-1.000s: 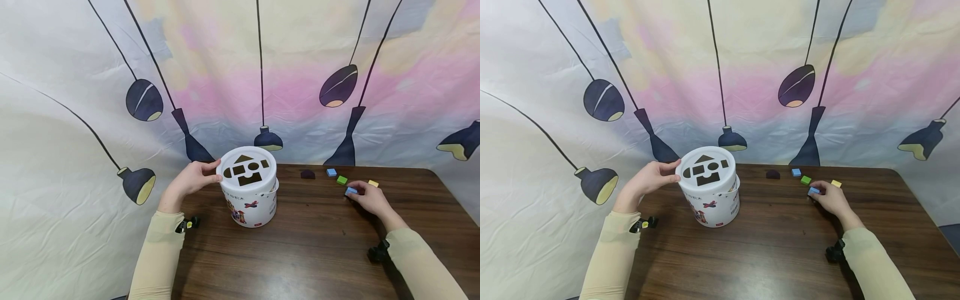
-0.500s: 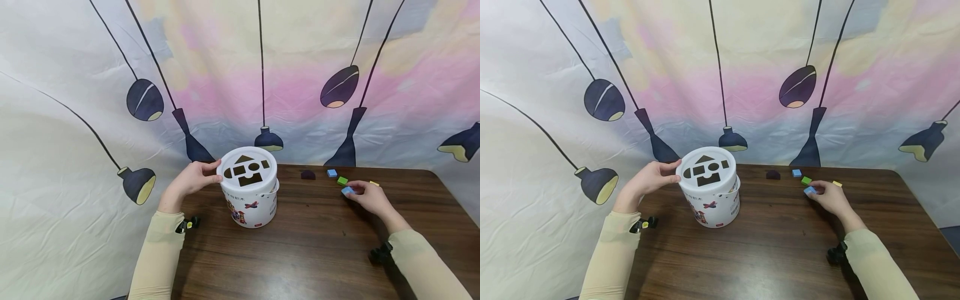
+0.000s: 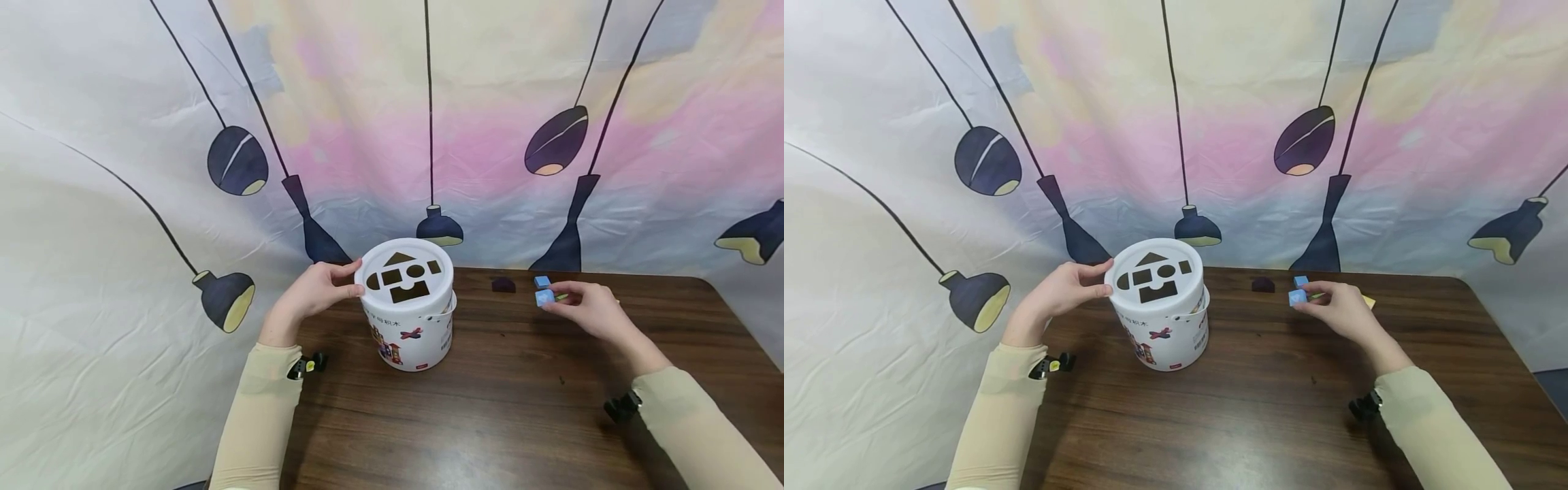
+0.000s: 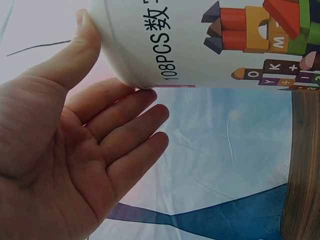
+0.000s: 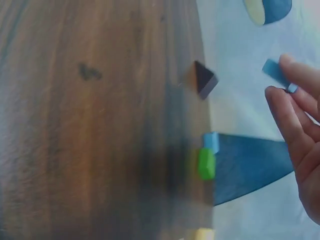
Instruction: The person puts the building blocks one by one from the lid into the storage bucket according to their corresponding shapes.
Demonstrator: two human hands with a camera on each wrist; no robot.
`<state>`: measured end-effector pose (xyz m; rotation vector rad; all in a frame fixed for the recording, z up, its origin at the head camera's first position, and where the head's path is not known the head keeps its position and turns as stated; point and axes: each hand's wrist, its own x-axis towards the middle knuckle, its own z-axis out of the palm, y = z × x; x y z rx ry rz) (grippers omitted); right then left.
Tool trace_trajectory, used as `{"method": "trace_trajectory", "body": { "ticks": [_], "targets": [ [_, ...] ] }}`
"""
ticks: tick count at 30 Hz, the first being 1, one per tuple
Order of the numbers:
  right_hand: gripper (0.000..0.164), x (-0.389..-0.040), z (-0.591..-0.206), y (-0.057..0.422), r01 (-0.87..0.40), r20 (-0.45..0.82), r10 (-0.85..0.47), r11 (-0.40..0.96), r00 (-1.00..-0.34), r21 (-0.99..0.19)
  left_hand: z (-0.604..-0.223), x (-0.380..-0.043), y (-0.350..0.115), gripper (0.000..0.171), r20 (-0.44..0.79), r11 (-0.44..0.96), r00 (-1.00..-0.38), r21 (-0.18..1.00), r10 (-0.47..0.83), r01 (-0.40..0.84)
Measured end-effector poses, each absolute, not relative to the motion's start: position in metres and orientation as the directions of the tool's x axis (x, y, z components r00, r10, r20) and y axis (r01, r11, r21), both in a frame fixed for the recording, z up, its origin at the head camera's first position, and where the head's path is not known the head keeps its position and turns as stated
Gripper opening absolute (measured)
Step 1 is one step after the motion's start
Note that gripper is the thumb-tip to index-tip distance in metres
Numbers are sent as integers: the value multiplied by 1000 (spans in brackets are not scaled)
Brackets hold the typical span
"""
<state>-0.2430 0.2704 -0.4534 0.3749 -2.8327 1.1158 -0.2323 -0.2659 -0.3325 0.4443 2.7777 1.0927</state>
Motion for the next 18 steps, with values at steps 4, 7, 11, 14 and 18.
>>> {"method": "trace_trajectory", "body": {
  "ticks": [4,7,11,14,18],
  "targets": [
    [53,-242,-440,259,-301,223,-203,689,-953,-659,-333,-233,-266,67,-7,694,-949,684,315,225],
    [46,-243,-432,249,-351,264,-233,663,-936,-661,-333,-233,-266,67,-8,692,-948,685,317,226],
    [37,-246,-423,237,-449,329,-305,620,-894,-643,-333,-234,-267,67,-10,692,-948,686,318,225],
    [33,-248,-415,227,-510,363,-358,590,-860,-626,-332,-234,-266,67,-11,699,-949,679,316,225],
    [35,-251,-403,211,-561,384,-412,557,-827,-612,-331,-234,-266,68,-14,706,-948,671,319,228]
  ]
}}
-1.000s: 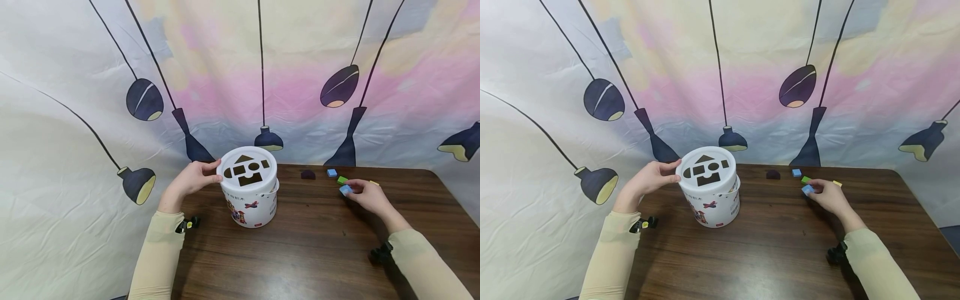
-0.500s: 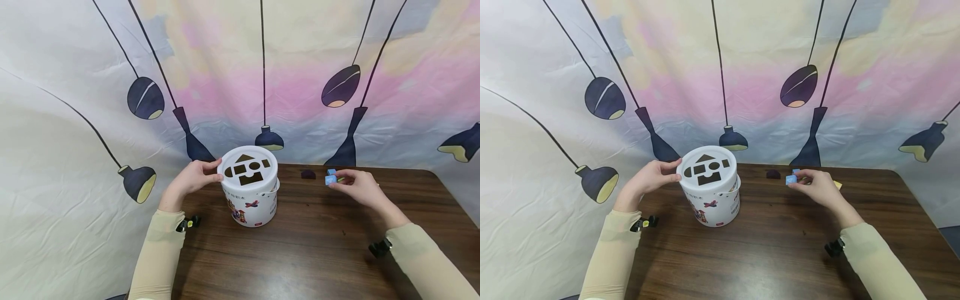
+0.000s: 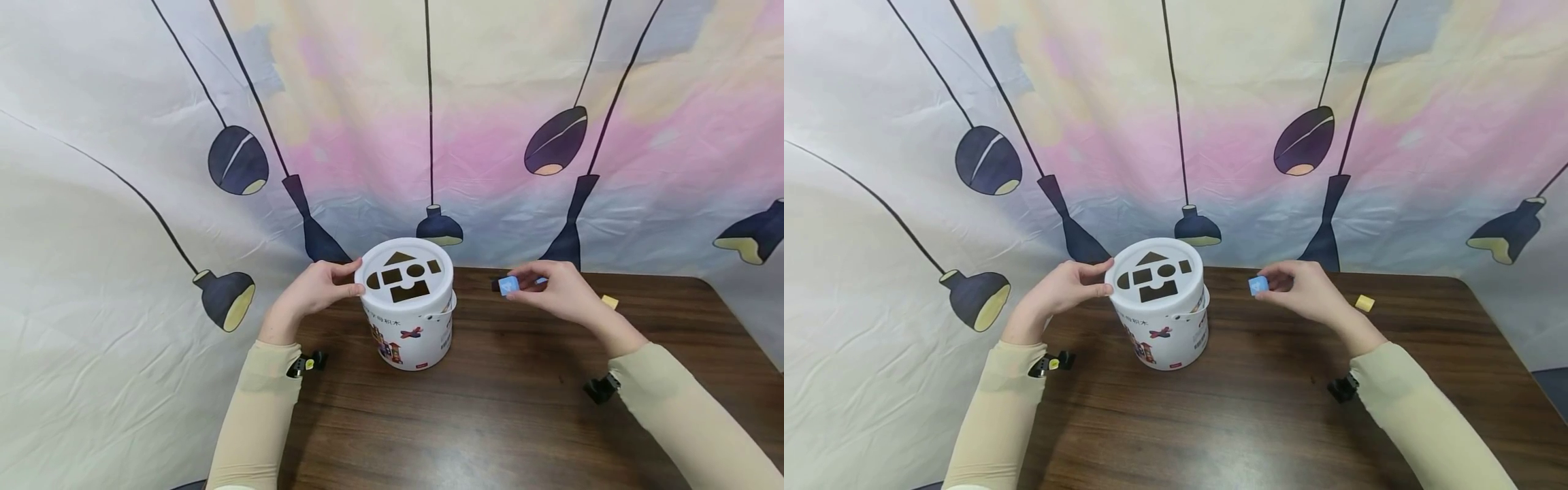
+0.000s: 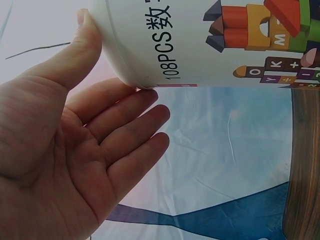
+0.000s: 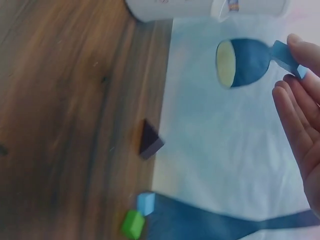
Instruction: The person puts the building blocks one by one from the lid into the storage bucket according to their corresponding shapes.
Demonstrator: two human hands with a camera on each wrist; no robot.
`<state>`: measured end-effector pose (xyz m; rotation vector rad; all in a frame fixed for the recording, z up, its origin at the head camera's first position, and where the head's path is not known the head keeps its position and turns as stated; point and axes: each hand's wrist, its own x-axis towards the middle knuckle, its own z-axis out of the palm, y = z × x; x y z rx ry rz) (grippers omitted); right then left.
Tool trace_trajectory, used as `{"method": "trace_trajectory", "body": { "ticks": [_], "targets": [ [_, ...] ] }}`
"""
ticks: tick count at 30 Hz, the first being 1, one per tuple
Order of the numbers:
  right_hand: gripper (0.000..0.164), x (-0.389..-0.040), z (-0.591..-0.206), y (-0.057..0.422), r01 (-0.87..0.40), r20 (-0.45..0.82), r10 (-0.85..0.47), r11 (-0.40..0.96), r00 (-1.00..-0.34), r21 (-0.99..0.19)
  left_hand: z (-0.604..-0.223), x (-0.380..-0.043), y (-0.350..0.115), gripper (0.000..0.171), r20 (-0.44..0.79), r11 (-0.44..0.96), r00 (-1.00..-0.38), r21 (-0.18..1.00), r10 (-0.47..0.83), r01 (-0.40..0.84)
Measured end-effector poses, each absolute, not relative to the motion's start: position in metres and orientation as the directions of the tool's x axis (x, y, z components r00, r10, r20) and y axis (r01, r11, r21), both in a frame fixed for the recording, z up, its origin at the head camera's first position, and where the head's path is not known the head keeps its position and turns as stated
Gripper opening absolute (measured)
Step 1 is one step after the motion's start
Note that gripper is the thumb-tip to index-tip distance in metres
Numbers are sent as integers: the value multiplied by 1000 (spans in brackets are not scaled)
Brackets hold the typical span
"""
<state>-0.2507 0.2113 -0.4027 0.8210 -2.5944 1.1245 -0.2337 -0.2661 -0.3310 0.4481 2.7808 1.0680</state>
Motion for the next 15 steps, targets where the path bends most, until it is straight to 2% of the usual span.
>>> {"method": "trace_trajectory", "body": {
  "ticks": [8,15],
  "targets": [
    [37,-256,-378,175,-650,458,-465,483,-758,-586,-330,-234,-266,68,-19,708,-946,668,324,229],
    [37,-263,-360,146,-696,474,-520,425,-711,-578,-331,-234,-267,68,-12,709,-945,665,326,236]
  ]
}}
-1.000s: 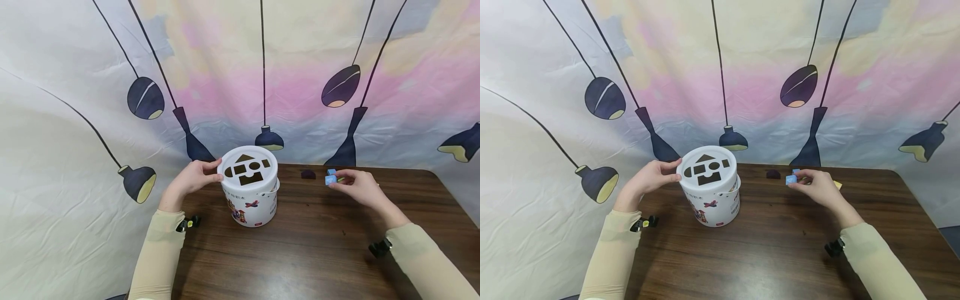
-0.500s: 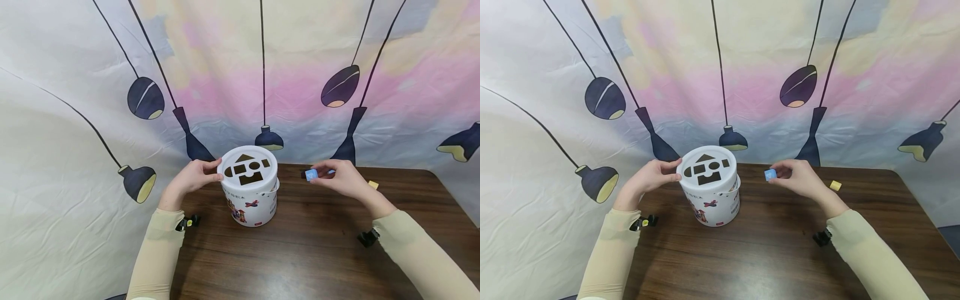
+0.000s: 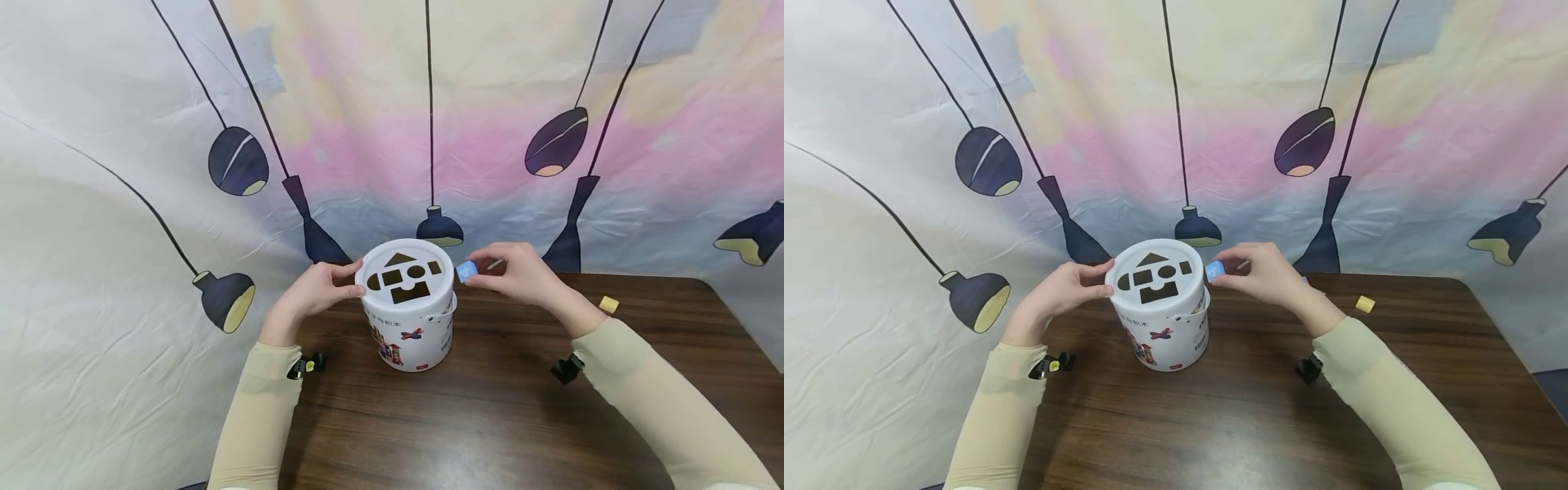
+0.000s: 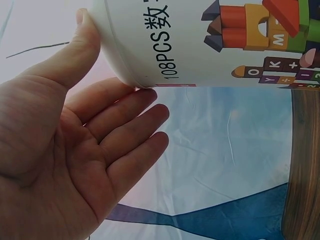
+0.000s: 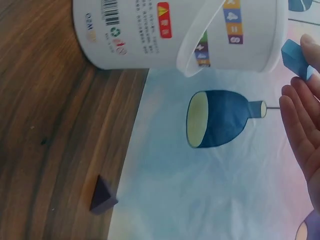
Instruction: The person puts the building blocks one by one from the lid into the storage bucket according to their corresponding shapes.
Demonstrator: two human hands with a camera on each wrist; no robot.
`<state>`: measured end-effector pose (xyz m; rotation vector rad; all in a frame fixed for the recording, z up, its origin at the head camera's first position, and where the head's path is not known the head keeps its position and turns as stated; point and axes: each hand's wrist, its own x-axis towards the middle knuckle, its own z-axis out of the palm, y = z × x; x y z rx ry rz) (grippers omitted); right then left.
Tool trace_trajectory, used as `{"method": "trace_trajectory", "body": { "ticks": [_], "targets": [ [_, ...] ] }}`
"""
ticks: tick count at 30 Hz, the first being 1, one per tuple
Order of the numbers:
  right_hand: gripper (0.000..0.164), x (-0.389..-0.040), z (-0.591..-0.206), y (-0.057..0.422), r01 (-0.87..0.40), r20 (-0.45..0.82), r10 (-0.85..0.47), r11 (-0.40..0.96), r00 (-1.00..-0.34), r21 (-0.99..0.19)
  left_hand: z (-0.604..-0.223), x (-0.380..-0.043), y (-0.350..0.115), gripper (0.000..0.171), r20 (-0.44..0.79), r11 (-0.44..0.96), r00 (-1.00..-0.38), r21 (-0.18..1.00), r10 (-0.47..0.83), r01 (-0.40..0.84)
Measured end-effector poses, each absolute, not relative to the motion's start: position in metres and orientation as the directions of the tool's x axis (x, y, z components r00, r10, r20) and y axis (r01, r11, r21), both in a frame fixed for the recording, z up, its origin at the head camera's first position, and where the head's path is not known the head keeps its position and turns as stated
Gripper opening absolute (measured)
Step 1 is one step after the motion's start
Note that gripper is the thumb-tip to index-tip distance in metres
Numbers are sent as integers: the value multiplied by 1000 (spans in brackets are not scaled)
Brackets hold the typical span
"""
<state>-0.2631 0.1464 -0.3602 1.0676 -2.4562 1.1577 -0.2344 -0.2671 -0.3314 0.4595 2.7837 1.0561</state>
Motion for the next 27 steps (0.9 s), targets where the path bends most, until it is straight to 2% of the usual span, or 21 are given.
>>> {"method": "trace_trajectory", "body": {
  "ticks": [10,27],
  "targets": [
    [36,-273,-340,123,-689,453,-541,394,-709,-608,-331,-234,-267,68,-17,706,-948,672,319,225],
    [38,-281,-336,102,-653,377,-560,454,-738,-606,-333,-234,-267,68,-10,706,-945,667,328,239]
  ]
}}
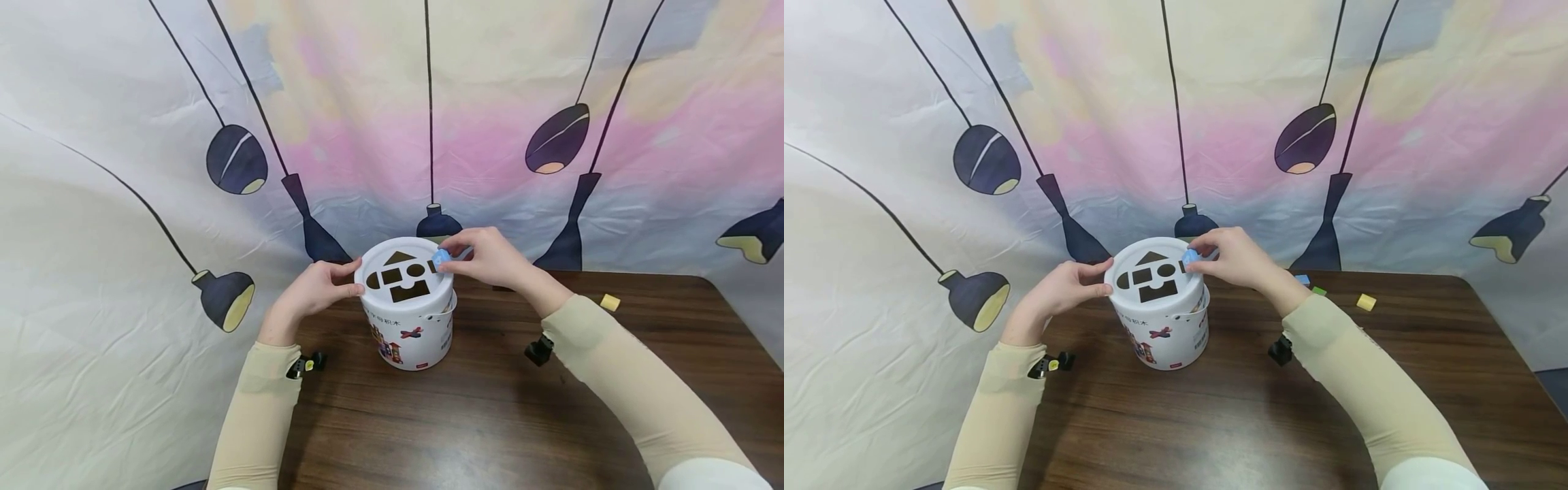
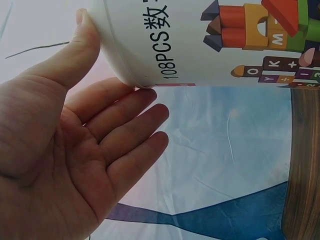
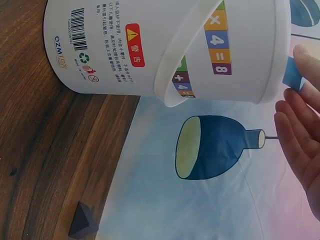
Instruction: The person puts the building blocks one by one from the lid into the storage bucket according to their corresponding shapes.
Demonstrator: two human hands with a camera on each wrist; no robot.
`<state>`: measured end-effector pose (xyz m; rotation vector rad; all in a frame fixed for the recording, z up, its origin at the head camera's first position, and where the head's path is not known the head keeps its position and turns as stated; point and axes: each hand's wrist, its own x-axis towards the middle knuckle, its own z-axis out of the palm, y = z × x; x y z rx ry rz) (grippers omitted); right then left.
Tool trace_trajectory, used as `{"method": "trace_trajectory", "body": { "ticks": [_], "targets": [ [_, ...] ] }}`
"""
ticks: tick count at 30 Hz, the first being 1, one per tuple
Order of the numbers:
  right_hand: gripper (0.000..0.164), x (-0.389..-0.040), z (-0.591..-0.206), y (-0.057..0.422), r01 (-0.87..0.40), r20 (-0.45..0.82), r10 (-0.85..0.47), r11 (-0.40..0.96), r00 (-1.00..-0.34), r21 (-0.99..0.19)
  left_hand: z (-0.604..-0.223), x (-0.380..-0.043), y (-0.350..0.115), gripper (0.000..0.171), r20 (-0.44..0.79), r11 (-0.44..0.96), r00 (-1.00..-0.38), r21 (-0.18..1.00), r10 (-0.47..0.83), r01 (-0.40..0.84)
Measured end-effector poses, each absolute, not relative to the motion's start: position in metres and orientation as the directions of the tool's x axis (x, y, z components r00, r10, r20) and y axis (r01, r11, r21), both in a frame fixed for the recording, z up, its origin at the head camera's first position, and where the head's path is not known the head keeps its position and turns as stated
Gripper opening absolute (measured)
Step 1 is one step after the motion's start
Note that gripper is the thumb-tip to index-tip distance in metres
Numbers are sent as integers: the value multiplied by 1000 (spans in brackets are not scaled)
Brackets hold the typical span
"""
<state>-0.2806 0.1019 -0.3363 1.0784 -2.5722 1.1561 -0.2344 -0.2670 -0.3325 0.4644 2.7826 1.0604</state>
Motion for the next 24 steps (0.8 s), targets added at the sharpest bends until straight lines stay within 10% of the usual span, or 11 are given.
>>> {"method": "trace_trajectory", "body": {
  "ticks": [24],
  "targets": [
    [39,-291,-329,89,-701,317,-635,554,-705,-450,-332,-233,-267,69,-18,697,-945,680,326,227]
  ]
}}
